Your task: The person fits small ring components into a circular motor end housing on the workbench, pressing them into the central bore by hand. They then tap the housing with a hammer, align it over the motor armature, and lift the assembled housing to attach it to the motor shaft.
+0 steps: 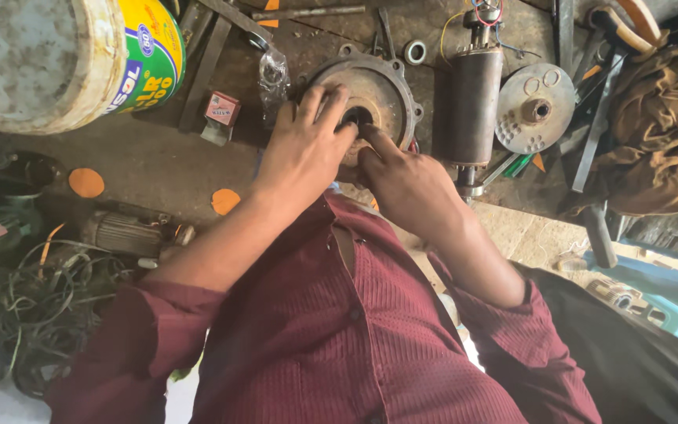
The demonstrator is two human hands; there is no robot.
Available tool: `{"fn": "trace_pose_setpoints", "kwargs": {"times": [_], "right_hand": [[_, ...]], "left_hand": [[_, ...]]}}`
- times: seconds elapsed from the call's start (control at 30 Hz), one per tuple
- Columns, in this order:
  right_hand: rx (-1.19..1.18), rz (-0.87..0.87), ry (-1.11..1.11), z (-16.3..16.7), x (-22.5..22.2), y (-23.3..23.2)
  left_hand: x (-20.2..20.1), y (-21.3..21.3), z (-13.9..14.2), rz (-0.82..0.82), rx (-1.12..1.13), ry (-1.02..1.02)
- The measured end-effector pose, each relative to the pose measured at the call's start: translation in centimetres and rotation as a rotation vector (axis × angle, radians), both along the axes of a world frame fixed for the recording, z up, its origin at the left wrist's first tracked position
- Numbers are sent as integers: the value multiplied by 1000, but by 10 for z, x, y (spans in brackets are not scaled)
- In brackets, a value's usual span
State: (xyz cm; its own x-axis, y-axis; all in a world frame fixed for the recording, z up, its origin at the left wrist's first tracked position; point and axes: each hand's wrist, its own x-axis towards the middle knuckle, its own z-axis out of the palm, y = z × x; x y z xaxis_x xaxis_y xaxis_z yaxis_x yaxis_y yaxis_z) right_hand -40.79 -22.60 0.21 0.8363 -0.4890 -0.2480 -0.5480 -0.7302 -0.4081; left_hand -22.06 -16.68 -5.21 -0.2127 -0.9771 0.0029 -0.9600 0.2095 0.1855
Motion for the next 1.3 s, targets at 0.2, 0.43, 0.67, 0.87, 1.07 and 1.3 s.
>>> {"fn": "trace_pose_setpoints", "kwargs": {"times": [0.2, 0.43, 0.67, 0.87, 1.07, 1.3], "right_hand": [[33, 18, 123, -2, 12, -11], [147, -63, -195, 4, -8, -9], [558, -605, -504, -25, -51, 25], [932, -992, -742, -39, -57, 32], [656, -771, -593, -24, -39, 21], [-22, -430, -348, -27, 10, -13]], "left_hand": [[1, -3, 2, -28, -46, -48], [20, 0, 1, -94, -110, 82], [17, -11, -15, -60, -85, 101], [26, -14, -13, -99, -41, 285], [45, -4, -2, 58, -159, 613], [40, -2, 2, 174, -177, 635]]}}
